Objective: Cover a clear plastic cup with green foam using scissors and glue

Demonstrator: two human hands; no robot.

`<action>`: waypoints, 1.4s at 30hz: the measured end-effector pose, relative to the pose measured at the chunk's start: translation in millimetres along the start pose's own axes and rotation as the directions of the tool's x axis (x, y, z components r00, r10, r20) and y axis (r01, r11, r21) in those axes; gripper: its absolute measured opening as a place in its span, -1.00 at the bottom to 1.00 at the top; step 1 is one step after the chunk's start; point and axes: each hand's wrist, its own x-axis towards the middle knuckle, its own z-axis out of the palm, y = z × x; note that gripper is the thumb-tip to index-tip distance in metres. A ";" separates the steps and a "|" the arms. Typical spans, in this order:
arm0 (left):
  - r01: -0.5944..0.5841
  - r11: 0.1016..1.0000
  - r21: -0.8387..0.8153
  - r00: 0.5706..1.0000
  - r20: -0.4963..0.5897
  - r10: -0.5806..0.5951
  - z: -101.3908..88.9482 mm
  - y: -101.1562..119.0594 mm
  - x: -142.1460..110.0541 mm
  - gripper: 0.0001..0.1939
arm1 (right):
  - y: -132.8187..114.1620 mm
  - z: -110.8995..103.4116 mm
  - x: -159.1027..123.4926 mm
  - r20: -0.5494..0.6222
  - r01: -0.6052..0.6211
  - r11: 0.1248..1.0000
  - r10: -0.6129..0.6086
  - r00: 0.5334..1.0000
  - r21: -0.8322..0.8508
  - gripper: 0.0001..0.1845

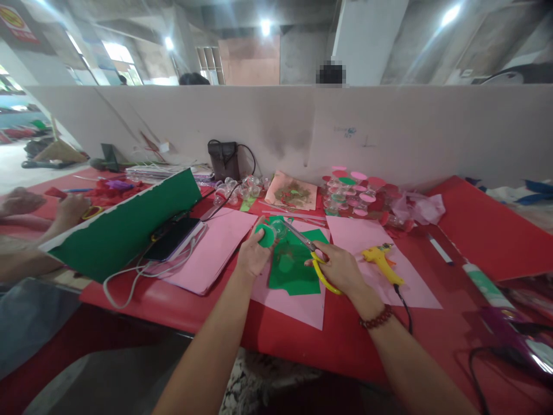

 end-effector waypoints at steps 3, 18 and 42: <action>0.009 0.999 -0.033 0.999 -0.048 -0.011 -0.1 -1.2 3.1 -0.67 | -0.5 -0.5 0.4 -0.002 -0.005 1.000 0.005 1.000 -0.004 -0.69; 0.096 0.989 -0.116 0.981 -0.156 -0.114 -0.6 -3.3 8.8 -0.81 | -3.0 -1.6 1.2 0.032 -0.015 0.999 0.013 0.999 0.045 -0.75; 0.117 0.992 -0.054 0.987 -0.102 -0.122 -13.0 -3.9 10.2 -0.90 | -1.6 1.6 -0.4 0.018 -0.024 0.999 0.025 1.000 -0.047 -0.56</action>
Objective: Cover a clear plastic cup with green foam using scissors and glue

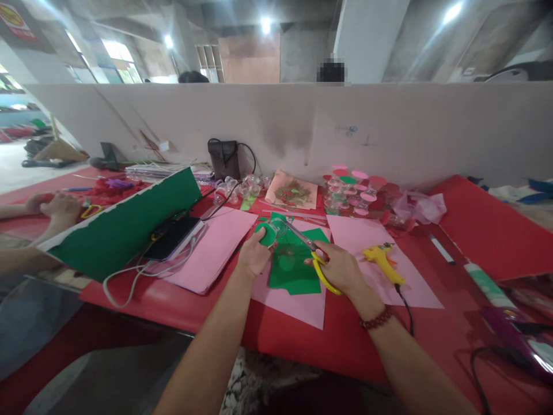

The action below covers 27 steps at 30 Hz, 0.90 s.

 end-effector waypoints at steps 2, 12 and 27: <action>-0.018 1.000 0.008 1.000 0.011 0.018 0.2 -0.1 -0.2 -0.90 | 0.0 0.4 -0.6 -0.009 0.005 1.000 -0.005 1.000 -0.007 -0.56; 0.010 1.000 -0.016 0.999 0.040 -0.009 -5.3 -1.4 3.1 -0.86 | -6.0 0.1 0.5 0.078 0.004 1.000 -0.006 0.997 0.020 -0.63; -0.030 0.999 0.018 0.998 0.052 0.029 4.3 2.0 -3.1 -0.77 | -6.6 -2.3 0.6 0.094 -0.022 0.999 0.018 0.995 0.047 -0.63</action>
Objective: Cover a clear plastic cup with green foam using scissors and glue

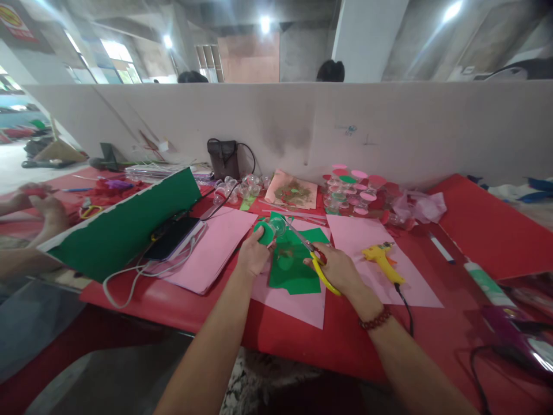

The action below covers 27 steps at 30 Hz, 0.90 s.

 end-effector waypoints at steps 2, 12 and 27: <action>-0.004 1.000 -0.006 1.000 -0.001 0.004 2.2 0.5 -1.2 -0.75 | -0.5 -1.0 -0.9 -0.007 -0.010 1.000 0.010 1.000 -0.021 -0.61; -0.019 1.000 -0.003 1.000 -0.009 0.019 3.3 0.2 -2.1 -0.75 | -0.6 -2.2 -0.7 -0.015 0.004 0.998 -0.005 1.000 -0.068 -0.63; -0.027 0.999 0.031 0.999 0.045 0.026 -8.2 -3.4 3.5 -0.72 | 2.8 2.4 1.8 -0.021 0.018 0.999 -0.018 1.000 0.026 -0.70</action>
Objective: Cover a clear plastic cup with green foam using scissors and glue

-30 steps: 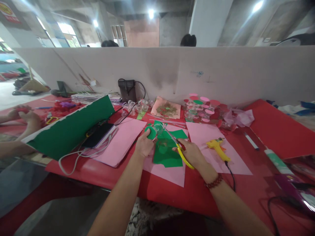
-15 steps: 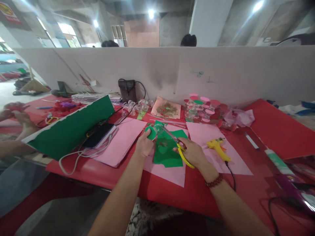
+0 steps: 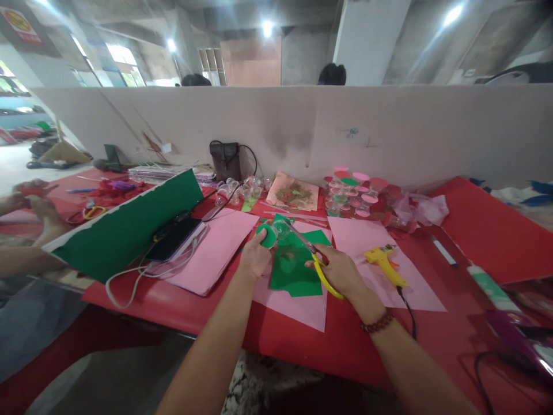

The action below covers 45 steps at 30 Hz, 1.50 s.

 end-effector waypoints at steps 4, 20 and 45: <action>-0.005 1.000 0.002 1.000 -0.019 0.005 3.0 0.6 -1.0 -0.71 | -2.2 -2.4 -0.6 -0.008 -0.011 1.000 0.011 1.000 0.021 -0.70; -0.006 1.000 0.007 0.999 -0.034 0.007 7.0 3.1 -4.6 -0.66 | -1.5 -3.2 -0.7 0.010 -0.006 1.000 0.006 1.000 0.021 -0.67; -0.024 0.996 0.082 0.999 0.031 0.021 6.4 -0.2 -4.3 -0.56 | 1.7 0.0 -1.7 -0.041 0.004 0.998 -0.006 0.999 -0.064 -0.69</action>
